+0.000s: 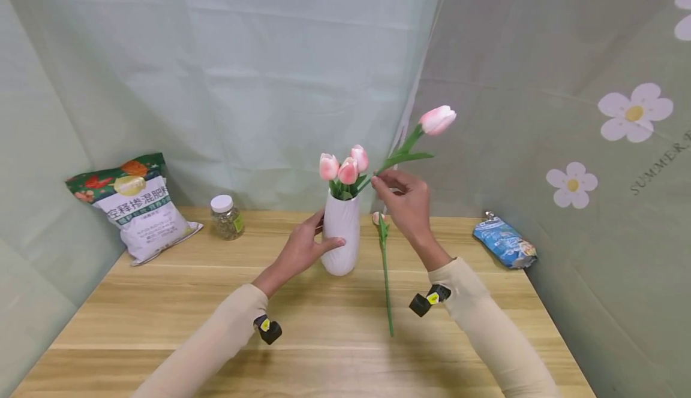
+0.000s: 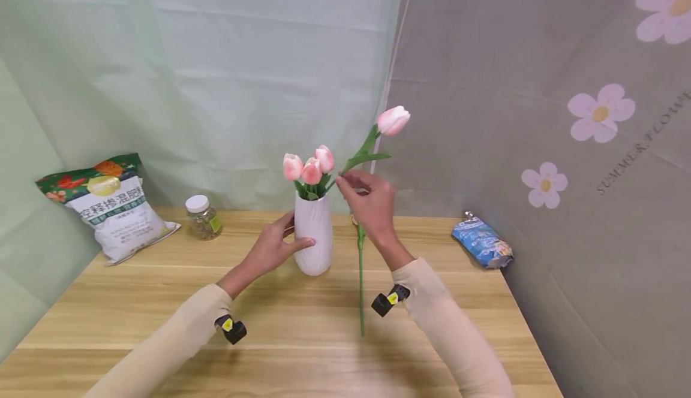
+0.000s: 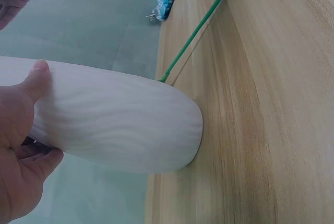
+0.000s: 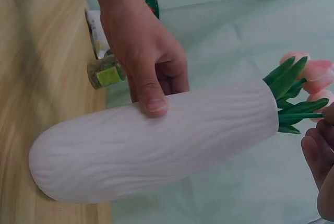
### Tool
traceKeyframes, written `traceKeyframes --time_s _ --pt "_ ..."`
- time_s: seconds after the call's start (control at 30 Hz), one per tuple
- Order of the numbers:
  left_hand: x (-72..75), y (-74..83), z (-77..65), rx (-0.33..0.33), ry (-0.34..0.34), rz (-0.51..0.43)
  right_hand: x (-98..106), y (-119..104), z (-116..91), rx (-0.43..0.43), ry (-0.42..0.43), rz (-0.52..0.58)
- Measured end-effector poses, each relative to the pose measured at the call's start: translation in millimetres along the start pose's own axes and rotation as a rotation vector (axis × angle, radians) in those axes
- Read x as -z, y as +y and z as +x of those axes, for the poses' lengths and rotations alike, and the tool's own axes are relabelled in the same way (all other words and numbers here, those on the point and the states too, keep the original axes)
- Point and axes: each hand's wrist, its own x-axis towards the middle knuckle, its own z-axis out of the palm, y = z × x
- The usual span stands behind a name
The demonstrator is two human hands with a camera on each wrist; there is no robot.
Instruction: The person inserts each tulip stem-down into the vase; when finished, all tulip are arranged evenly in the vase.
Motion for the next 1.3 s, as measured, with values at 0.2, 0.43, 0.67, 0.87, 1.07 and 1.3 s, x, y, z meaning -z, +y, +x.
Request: traceKeyframes --time_s 0.2,0.43,0.67,0.87,1.07,1.3 --pt "0.5 1.2 -0.7 -0.001 -0.002 -0.007 -5 5 -5 -0.001 -0.085 -0.117" --pt "0.6 -0.1 -0.4 -0.008 0.002 0.000 -2 6 -9 -0.042 -0.106 -0.097" --pt "-0.2 -0.2 0.1 -0.013 0.005 0.004 1 -4 -5 0.008 0.001 0.011" --pt "-0.4 0.5 -0.3 -0.005 0.005 0.015 -1 -4 -2 0.038 0.040 0.056" --pt "0.0 0.5 0.0 -0.012 0.009 0.013 -5 0 -6 0.016 0.022 0.009" --pt "0.1 -0.8 -0.2 -0.018 0.005 0.002 -11 7 -10 0.024 -0.045 -0.064"
